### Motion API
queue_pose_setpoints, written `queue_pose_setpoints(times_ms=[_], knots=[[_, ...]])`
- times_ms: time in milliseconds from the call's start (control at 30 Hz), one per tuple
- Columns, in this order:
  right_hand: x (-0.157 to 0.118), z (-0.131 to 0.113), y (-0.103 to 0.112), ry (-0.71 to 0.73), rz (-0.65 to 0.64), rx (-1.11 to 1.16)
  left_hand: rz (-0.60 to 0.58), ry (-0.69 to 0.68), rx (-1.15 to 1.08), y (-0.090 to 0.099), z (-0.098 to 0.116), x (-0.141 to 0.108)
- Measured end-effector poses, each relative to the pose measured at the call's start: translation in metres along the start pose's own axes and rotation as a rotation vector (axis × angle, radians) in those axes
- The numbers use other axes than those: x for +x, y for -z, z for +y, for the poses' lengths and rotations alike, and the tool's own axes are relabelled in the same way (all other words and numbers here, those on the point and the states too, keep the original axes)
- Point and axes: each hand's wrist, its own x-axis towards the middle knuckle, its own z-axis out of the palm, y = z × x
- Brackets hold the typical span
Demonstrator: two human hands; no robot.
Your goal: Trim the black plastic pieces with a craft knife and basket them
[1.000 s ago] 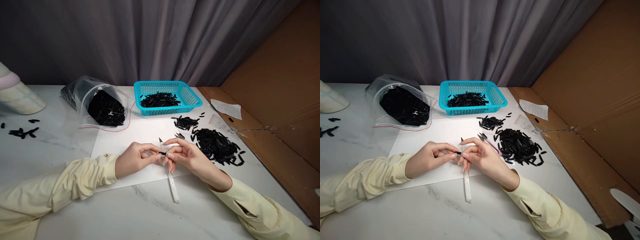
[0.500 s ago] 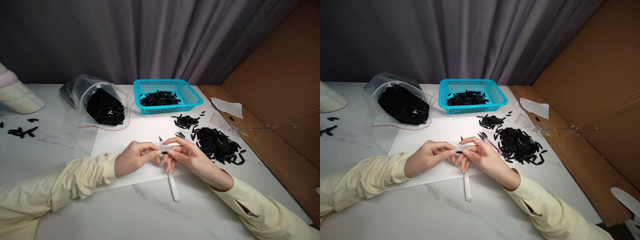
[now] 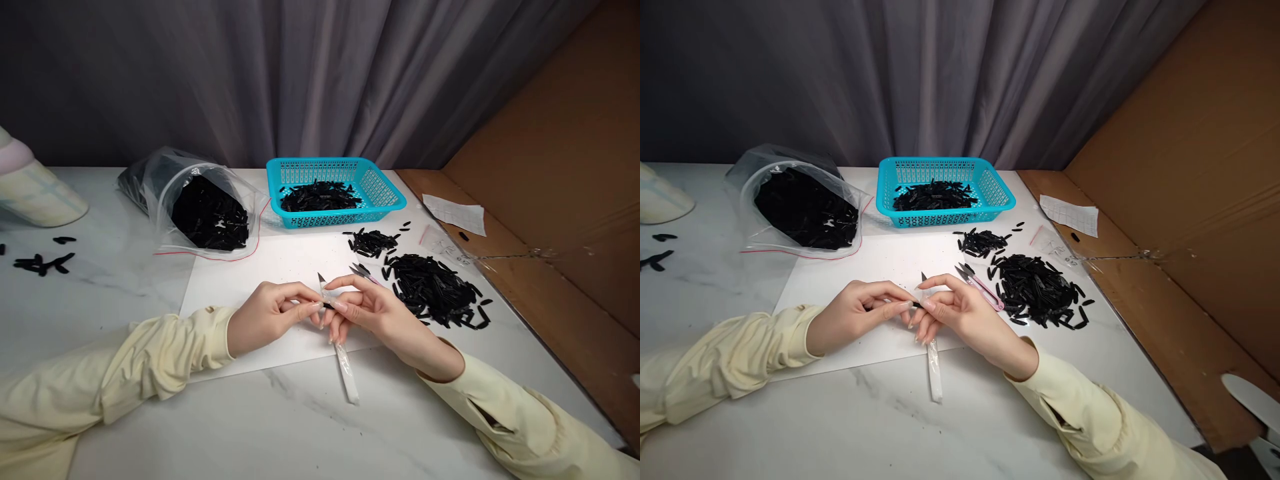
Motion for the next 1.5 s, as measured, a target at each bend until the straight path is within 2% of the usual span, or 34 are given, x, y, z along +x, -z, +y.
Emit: queue_pose_setpoints(times_ms=[300,500,633,733,833,967,1067,1167,1233,1300,1333,1400,1500], knots=[[0.000,-0.002,0.001,-0.006,0.056,-0.041,0.039,0.032,0.125,-0.001,0.001,0.000],[0.000,-0.001,0.003,-0.013,0.073,-0.028,-0.012,0.013,0.140,0.000,0.000,-0.002],[-0.002,0.001,0.002,-0.029,0.096,-0.054,-0.021,0.016,0.010,0.002,0.003,0.000],[-0.001,-0.008,0.003,0.018,0.128,-0.138,-0.038,0.086,-0.186,0.006,0.004,0.003],[0.012,-0.033,0.014,0.203,0.229,-0.342,-0.073,0.155,-0.381,0.011,0.004,0.009],[0.056,-0.079,0.040,0.495,0.404,-0.838,-0.070,0.236,-0.578,0.019,0.001,0.015],[0.087,-0.101,0.046,0.536,0.438,-1.269,-0.069,0.265,-0.682,0.023,0.000,0.019],[0.093,-0.097,0.023,0.616,0.313,-1.445,-0.067,0.293,-0.760,0.025,0.000,0.021],[0.084,-0.084,-0.004,0.649,0.064,-1.384,-0.089,0.304,-0.805,0.025,0.001,0.021],[0.072,-0.067,-0.029,0.663,-0.272,-1.357,-0.090,0.329,-0.866,0.025,0.002,0.021],[0.067,-0.060,-0.038,0.666,-0.353,-1.368,-0.079,0.355,-0.902,0.025,0.002,0.021],[0.064,-0.048,-0.048,0.625,-0.428,-1.415,-0.055,0.416,-0.967,0.024,0.001,0.020],[0.068,-0.039,-0.046,0.586,-0.432,-1.376,-0.093,0.467,-0.986,0.024,-0.001,0.021]])
